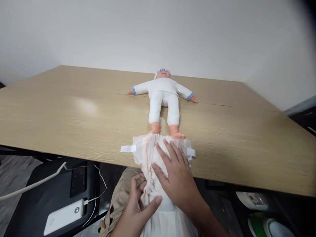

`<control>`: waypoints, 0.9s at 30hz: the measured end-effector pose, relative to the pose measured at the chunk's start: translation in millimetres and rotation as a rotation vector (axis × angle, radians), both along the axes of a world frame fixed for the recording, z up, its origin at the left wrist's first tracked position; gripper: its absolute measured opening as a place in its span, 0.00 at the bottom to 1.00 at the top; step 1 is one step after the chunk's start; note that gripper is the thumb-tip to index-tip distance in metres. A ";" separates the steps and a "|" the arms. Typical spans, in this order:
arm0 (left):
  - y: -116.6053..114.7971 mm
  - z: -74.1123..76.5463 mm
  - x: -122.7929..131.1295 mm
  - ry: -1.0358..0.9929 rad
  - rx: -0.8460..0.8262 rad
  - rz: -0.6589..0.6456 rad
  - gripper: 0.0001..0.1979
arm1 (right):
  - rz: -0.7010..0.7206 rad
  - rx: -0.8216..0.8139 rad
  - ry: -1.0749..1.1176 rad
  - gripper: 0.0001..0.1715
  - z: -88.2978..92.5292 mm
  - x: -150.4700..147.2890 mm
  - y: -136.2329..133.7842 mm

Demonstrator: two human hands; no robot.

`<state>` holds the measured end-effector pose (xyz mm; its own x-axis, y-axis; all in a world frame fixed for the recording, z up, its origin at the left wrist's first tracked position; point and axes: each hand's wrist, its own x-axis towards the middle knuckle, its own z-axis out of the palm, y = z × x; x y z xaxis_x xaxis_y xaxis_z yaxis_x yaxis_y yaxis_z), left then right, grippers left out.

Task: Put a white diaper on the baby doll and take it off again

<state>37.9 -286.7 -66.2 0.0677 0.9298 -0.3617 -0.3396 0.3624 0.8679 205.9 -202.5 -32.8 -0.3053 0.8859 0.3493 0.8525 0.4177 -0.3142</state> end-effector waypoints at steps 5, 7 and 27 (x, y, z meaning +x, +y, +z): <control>-1.4 -8.3 -10.0 0.010 -0.022 -0.018 0.36 | 0.017 0.003 0.000 0.32 -2.6 -3.7 0.2; -0.9 -10.2 -8.0 0.015 -0.006 -0.012 0.35 | 0.026 0.050 0.064 0.29 3.2 4.2 -1.2; -8.8 -1.3 -10.1 0.105 -0.085 0.041 0.34 | -0.109 -0.377 0.704 0.21 26.9 96.4 3.5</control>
